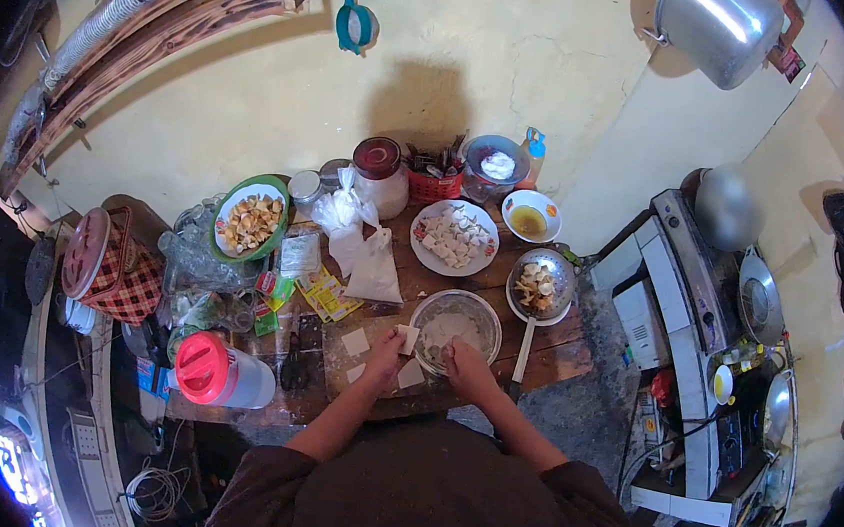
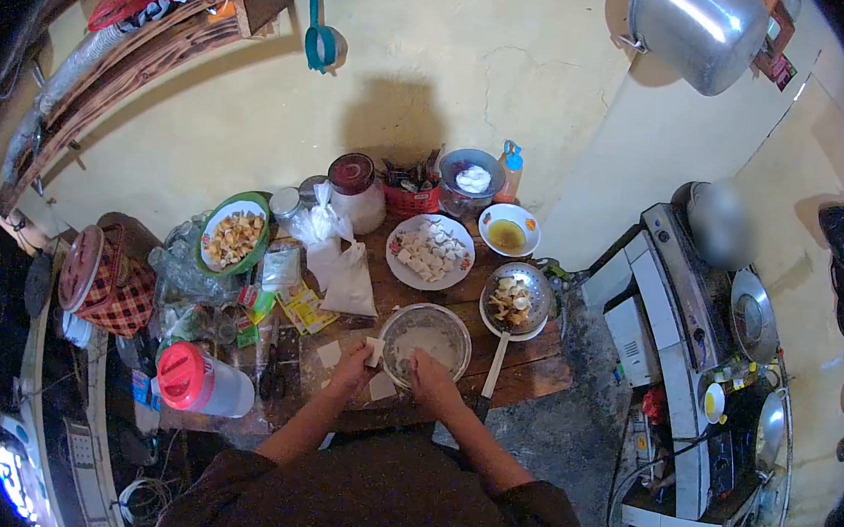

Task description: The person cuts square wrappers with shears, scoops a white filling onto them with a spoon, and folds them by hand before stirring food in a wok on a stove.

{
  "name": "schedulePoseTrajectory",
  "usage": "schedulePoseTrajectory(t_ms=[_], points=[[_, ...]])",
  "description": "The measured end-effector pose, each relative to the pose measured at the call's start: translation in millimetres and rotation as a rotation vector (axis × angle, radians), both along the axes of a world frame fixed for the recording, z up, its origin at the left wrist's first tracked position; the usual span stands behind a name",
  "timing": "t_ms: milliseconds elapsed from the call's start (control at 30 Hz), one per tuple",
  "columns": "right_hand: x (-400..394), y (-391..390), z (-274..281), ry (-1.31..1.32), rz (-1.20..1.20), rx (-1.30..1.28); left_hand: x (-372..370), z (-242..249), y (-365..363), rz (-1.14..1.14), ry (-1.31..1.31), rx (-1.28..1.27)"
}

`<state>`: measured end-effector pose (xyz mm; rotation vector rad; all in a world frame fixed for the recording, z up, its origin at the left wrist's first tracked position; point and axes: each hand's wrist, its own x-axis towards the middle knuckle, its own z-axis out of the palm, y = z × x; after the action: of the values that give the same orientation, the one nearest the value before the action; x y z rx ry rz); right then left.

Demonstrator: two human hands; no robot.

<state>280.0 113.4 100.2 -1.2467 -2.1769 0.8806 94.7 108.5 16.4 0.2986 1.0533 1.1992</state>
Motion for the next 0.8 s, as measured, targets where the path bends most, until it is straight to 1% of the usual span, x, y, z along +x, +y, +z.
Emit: schedulePoseTrajectory(t_ms=[67, 133, 167, 233, 267, 333, 367, 433, 467, 533, 567, 633, 667, 733, 767, 800], points=[[2.1, 2.0, -0.6, 0.035, -0.028, -0.029, -0.3, 0.4, -0.2, -0.023, 0.009, 0.018], [4.1, 5.3, -7.0, 0.193, -0.112, -0.013, 3.2, 16.3, -1.9, -0.031, 0.112, 0.000], [6.3, 7.5, -10.6, 0.193, -0.112, -0.013, 3.1, 15.9, -1.6, -0.032, 0.112, 0.000], [9.9, 11.1, -12.3, 0.557, -0.265, -0.154, 2.2, 14.0, -0.7, -0.042, 0.123, 0.010], [12.3, 12.9, -12.8, 0.557, -0.263, -0.155, 1.6, 12.9, -0.3, -0.040, 0.123, 0.009], [14.6, 15.6, -3.3, 0.413, -0.318, -0.089, 1.6, 11.9, -0.1, -0.038, 0.145, 0.002], [14.8, 14.9, -5.7, 0.414, -0.321, -0.089, 2.2, 11.5, -1.0, -0.041, 0.145, 0.002], [12.0, 15.4, -16.3, 0.174, -0.241, 0.028, 3.0, 15.5, -1.0, -0.048, 0.196, 0.023], [9.0, 15.6, -23.4, 0.176, -0.241, 0.031, 2.9, 15.6, -0.2, -0.047, 0.198, 0.025], [0.0, 14.5, -28.5, 0.040, -0.139, 0.128, 2.7, 13.7, -0.2, -0.026, 0.166, 0.010], [-1.8, 13.5, -30.7, 0.042, -0.138, 0.129, 2.2, 12.6, -0.2, -0.025, 0.168, 0.010], [-6.0, 8.4, -17.0, -0.027, -0.094, -0.030, 1.3, 12.1, -1.0, -0.050, 0.239, 0.018], [-5.7, 7.8, -17.4, -0.026, -0.093, -0.031, 0.9, 11.7, -1.6, -0.049, 0.239, 0.018], [-3.0, 8.2, -19.2, 0.149, -0.089, -0.016, 0.7, 12.8, -1.5, -0.061, 0.226, 0.036], [0.5, 10.6, -25.6, 0.149, -0.089, -0.015, 1.3, 13.3, -1.6, -0.061, 0.226, 0.037], [4.4, 14.6, -29.0, 0.222, -0.113, -0.058, 1.9, 15.3, -1.6, -0.054, 0.235, 0.043]])
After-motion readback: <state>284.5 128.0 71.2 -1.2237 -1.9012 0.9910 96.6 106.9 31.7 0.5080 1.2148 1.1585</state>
